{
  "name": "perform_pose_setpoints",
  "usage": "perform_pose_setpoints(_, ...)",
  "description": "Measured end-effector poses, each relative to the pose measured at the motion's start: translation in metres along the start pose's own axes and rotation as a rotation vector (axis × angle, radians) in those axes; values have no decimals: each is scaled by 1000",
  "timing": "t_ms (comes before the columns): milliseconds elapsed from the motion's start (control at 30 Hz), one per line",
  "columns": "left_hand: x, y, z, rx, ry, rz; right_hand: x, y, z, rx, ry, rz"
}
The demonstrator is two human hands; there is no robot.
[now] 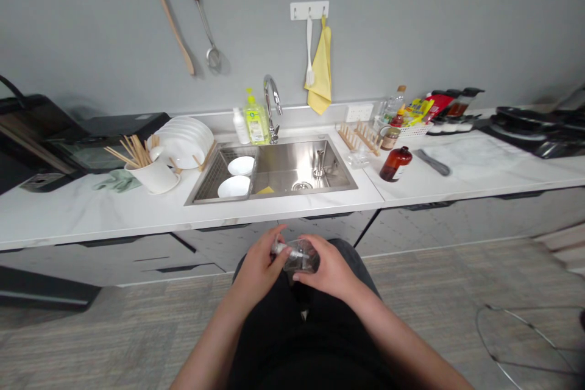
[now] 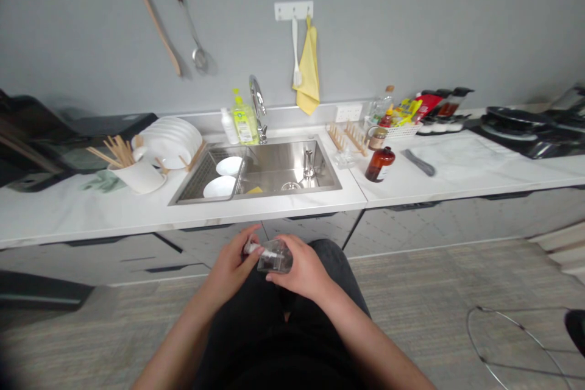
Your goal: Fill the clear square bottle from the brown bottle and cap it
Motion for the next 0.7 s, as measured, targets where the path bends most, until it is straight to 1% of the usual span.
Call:
perform_pose_setpoints(67,0,0,3,26,-32,-49,0,0,-4,-6,2,-11)
perform_pose_setpoints(133,1,0,3,15,-46,-86,0,-1,-7,-10,7,-20)
perform_pose_setpoints(233,3,2,0,-4,-72,-92,0,-2,-12,-15,7,-32)
perform_pose_setpoints(333,3,1,0,58,-169,-85,-1,-3,-15,-23,-6,-43)
perform_pose_setpoints(433,8,-1,3,137,-246,-129,-1,-3,-18,-36,1,-43)
perform_pose_setpoints(500,18,-3,8,166,-265,-175,0,-3,-20,-59,16,-43)
perform_pose_setpoints(600,42,-5,21,206,-342,-256,2,-4,-21,-106,54,-30)
perform_pose_setpoints(633,52,-6,28,219,-383,-304,3,-4,-22,-119,68,-25)
perform_pose_setpoints(700,74,-10,44,245,-467,-436,5,-4,-24,-133,83,-20)
Point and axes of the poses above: each hand's wrist, its own y-axis towards the middle knuckle, its own x-axis out of the back of the hand, z = x × y, the point moved 2 cm from there along y, towards the middle knuckle, and after that the axes turned 4 degrees about z, right-handed, at the moved point
